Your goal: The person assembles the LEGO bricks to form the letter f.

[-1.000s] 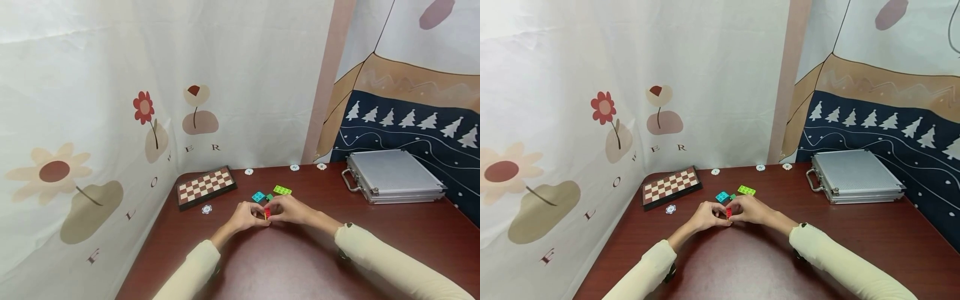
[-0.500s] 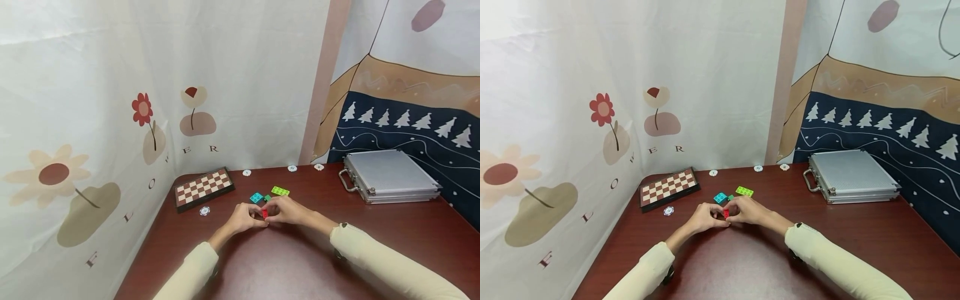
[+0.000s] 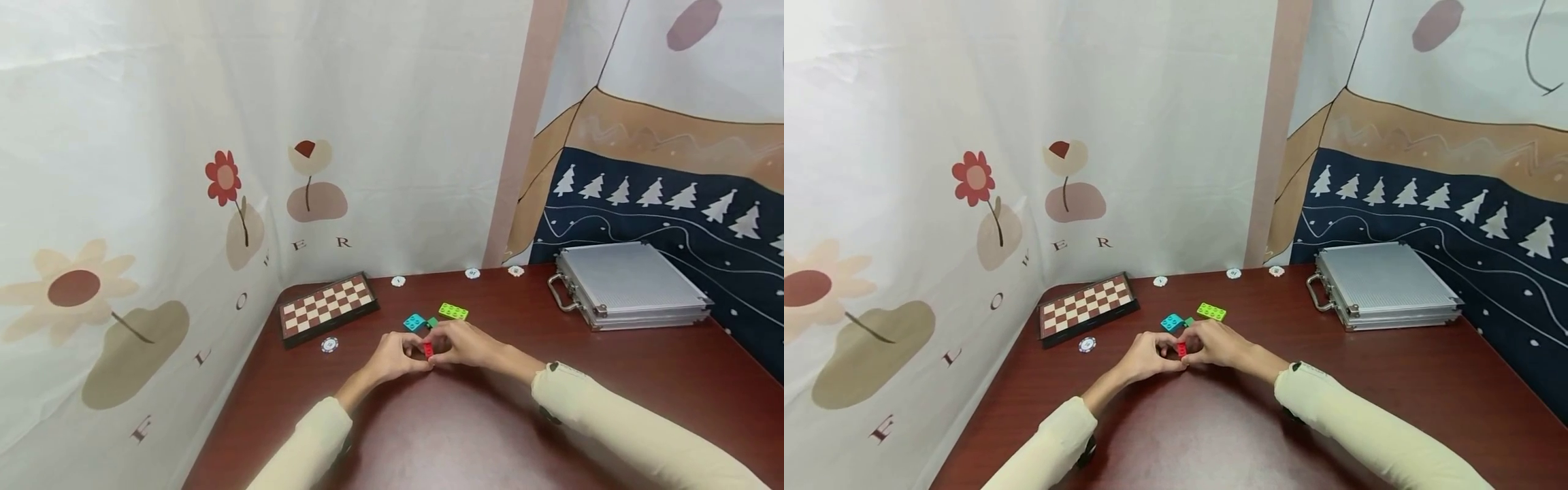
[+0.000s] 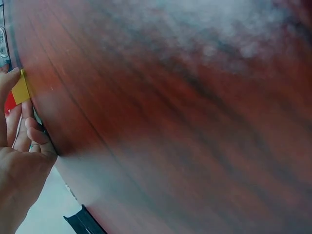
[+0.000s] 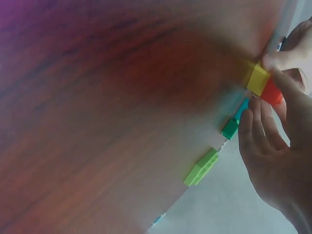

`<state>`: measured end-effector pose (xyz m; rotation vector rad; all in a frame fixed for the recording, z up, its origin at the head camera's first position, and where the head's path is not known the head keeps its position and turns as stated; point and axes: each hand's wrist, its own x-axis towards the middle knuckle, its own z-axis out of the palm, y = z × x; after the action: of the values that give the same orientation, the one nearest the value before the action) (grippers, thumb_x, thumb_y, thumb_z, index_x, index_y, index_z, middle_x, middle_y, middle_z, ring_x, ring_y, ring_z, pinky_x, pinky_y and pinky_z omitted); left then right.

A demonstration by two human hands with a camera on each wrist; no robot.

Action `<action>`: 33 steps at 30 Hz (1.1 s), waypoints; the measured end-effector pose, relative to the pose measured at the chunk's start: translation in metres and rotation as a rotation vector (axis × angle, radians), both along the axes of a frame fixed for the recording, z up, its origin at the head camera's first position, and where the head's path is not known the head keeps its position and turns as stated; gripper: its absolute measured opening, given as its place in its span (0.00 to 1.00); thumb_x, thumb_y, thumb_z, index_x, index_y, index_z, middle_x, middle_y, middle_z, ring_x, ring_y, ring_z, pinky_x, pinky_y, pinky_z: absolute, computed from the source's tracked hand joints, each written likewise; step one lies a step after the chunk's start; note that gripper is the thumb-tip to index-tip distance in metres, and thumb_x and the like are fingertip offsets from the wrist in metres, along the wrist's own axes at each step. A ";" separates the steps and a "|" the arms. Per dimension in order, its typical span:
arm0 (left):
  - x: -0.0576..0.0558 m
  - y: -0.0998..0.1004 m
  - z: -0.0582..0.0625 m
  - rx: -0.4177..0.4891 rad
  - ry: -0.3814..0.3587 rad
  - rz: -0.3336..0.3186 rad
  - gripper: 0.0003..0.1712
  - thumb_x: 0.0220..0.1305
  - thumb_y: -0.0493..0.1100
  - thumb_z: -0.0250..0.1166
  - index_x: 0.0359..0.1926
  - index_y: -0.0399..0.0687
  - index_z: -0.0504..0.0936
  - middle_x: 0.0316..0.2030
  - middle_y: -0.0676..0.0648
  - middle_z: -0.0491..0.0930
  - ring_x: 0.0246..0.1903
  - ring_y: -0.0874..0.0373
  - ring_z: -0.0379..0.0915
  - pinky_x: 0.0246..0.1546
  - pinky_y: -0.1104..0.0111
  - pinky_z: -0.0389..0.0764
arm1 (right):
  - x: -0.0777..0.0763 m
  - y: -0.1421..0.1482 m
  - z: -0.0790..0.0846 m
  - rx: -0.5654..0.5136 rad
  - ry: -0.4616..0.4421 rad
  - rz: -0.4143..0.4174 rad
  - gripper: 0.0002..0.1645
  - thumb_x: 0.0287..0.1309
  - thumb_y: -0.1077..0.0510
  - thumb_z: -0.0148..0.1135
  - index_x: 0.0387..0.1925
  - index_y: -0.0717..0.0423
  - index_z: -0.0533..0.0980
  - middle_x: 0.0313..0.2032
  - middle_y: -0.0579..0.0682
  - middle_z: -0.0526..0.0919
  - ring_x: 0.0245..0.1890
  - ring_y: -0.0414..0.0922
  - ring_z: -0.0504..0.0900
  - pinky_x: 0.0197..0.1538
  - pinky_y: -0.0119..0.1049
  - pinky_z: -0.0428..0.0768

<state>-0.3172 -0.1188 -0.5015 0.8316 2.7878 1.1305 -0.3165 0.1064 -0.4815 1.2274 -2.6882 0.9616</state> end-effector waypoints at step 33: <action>0.004 0.000 0.003 0.068 -0.056 -0.044 0.23 0.52 0.47 0.83 0.48 0.51 0.86 0.35 0.55 0.85 0.30 0.61 0.73 0.32 0.72 0.74 | -0.061 0.040 -0.008 0.100 0.047 -0.372 0.30 0.61 0.45 0.75 0.57 0.59 0.83 0.53 0.58 0.84 0.53 0.53 0.81 0.55 0.52 0.81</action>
<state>-0.3136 -0.1187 -0.4989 0.8488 2.6861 1.2284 -0.3779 0.1468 -0.4893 0.7079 -2.8108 0.7445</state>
